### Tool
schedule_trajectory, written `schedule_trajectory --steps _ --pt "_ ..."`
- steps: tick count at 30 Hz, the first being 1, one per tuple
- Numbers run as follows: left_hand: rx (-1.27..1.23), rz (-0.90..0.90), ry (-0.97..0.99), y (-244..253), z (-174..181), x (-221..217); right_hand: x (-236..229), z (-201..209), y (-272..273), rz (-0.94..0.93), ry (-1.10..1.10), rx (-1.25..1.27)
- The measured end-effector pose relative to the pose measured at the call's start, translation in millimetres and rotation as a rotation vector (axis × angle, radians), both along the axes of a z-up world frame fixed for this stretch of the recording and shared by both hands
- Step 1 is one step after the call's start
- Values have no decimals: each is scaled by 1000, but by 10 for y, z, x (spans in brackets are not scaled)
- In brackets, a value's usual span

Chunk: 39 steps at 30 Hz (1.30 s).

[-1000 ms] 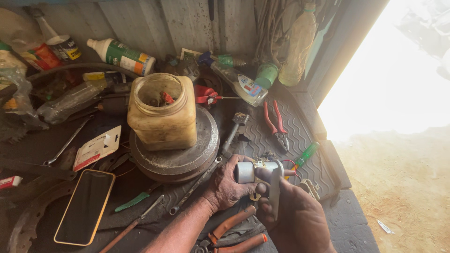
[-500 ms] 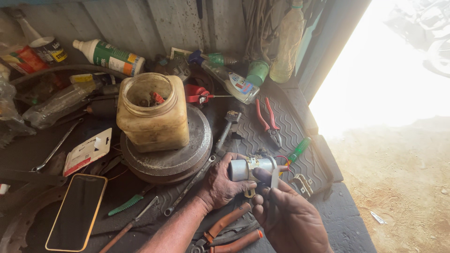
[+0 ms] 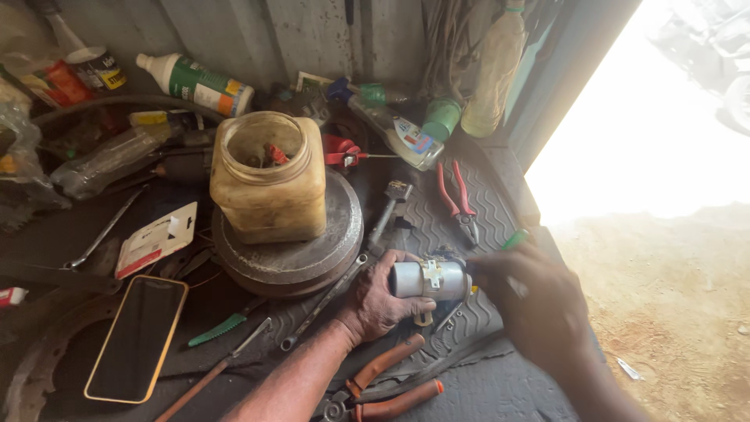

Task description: The person assembles a small automotive motor component on a workbench. They use a screwdriver to tighten screws on the housing and a small metal strip to scrape parts during the assembly.

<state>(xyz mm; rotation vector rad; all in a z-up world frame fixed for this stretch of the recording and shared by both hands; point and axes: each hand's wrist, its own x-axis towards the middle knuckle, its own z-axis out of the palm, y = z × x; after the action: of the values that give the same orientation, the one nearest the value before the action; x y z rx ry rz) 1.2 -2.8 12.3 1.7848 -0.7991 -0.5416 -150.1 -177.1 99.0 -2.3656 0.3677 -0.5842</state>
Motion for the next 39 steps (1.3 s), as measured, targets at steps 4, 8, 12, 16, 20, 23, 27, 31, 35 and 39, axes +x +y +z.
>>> schedule_trajectory --steps 4,8,12,16,20,23,27,31,35,39 --pt "27 6 23 -17 9 23 302 32 -200 294 1 -312" --pt "-32 -25 130 2 -15 12 449 -20 -200 484 16 -544" --pt "-60 -40 195 22 -42 34 557 -83 -204 587 -41 -501" --pt "-49 -51 212 -5 -66 23 650 -76 -287 703 -44 -531" --pt "-129 -54 237 -9 -146 15 722 -69 -310 796 -134 -556" --pt "-115 -62 -96 -9 -181 26 707 -45 -323 776 -38 -515" --pt "-174 -79 303 -26 -191 44 722 -28 -279 808 -128 -567" --pt "-223 -78 50 -14 -125 -9 750 11 -244 697 -74 -541" --pt "-84 -36 240 -3 -58 6 666 18 -200 275 -124 -219" --pt "-135 -51 196 4 -122 -14 259 -137 -138 -5 -169 238"
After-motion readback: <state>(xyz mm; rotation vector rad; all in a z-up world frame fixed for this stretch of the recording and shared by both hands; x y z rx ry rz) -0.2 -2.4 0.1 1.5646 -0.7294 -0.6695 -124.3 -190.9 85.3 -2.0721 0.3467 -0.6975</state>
